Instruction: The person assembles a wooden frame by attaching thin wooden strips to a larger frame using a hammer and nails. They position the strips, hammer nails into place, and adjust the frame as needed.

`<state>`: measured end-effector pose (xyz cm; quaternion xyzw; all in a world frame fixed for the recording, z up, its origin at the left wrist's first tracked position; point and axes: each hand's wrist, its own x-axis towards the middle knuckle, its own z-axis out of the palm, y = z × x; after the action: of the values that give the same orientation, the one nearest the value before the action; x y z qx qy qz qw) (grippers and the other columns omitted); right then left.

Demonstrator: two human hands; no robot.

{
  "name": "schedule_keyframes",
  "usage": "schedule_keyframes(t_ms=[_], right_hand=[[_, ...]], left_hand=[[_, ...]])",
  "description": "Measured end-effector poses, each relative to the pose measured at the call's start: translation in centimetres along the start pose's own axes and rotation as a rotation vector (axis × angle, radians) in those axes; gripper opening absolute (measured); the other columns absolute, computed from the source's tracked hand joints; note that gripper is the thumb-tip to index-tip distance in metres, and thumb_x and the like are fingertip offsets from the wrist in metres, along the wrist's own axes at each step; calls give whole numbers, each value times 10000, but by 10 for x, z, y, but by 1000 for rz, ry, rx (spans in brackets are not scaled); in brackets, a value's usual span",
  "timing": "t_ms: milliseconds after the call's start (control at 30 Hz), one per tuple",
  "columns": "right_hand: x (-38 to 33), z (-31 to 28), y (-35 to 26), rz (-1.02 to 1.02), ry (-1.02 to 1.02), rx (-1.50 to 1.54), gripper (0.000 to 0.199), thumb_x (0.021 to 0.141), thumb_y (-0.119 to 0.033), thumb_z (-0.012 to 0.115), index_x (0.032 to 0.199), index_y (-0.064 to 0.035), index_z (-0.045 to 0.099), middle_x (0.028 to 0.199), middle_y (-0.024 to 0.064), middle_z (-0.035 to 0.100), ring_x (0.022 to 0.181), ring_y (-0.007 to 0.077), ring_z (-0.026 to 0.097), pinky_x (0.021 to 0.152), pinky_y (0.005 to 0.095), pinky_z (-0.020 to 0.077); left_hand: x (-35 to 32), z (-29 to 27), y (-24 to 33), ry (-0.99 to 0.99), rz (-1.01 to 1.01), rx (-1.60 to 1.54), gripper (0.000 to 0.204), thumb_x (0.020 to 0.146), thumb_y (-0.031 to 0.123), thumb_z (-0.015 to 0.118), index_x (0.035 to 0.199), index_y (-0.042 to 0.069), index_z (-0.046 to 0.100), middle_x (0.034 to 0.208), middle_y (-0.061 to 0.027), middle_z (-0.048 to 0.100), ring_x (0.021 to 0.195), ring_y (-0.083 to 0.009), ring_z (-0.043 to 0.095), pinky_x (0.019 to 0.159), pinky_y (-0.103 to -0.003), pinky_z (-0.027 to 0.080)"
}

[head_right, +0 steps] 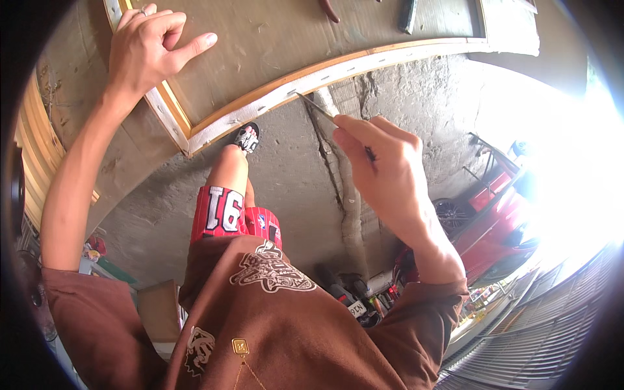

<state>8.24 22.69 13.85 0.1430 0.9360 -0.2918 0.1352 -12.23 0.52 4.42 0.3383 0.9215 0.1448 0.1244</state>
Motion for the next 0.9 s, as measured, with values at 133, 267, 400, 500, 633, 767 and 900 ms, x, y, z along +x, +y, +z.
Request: schedule_keyframes(t_ms=[133, 267, 400, 500, 633, 767, 900], right_hand=[[13, -18, -1, 601, -255, 413, 209, 864, -125, 671, 1048, -29, 690, 717, 75, 655, 546, 73, 501, 502, 271, 415], [-9, -15, -15, -35, -135, -96, 213, 840, -92, 644, 1040, -34, 689, 688, 80, 594, 496, 137, 531, 471, 286, 451], [-28, -12, -31, -330, -138, -510, 378, 764, -4, 608, 1140, -45, 601, 766, 61, 464, 471, 196, 527, 378, 322, 454], [-15, -23, -24, -95, -160, -64, 252, 834, -62, 633, 1082, -22, 645, 693, 38, 551, 472, 145, 525, 405, 273, 430], [-9, -31, -30, 536, -287, 299, 284, 851, -89, 659, 1116, 12, 639, 664, 60, 567, 496, 86, 511, 412, 251, 408], [-23, -21, -21, -75, -183, -131, 289, 832, -37, 635, 1110, 40, 629, 697, 101, 574, 497, 102, 520, 369, 241, 410], [-35, -6, -9, -233, -39, -74, 307, 794, 65, 610, 1095, 12, 637, 771, 114, 620, 556, 183, 602, 469, 271, 493]], left_hand=[[-10, 2, -1, 316, 218, 11, 574, 748, 457, 725, 524, 74, 362, 489, -32, 370, 524, -233, 418, 652, -359, 373], [-20, -5, 2, 373, 282, -27, 560, 731, 436, 742, 533, 77, 361, 501, -29, 360, 530, -240, 394, 636, -355, 350], [-26, -14, 5, 365, 267, -28, 542, 723, 426, 747, 528, 83, 375, 503, -25, 357, 538, -238, 395, 639, -347, 336], [-26, -20, 9, 336, 264, -28, 529, 720, 415, 747, 524, 85, 383, 507, -25, 360, 546, -233, 401, 650, -342, 333], [-30, -11, 3, 388, 292, -82, 523, 723, 408, 743, 521, 87, 383, 516, -21, 368, 556, -227, 408, 661, -342, 332], [-30, -14, 3, 320, 248, -37, 464, 680, 410, 759, 532, 94, 454, 529, -26, 444, 647, -264, 509, 692, -359, 357], [-30, -13, 3, 369, 307, -58, 520, 737, 405, 736, 522, 88, 383, 518, -14, 361, 553, -220, 405, 666, -341, 331]])
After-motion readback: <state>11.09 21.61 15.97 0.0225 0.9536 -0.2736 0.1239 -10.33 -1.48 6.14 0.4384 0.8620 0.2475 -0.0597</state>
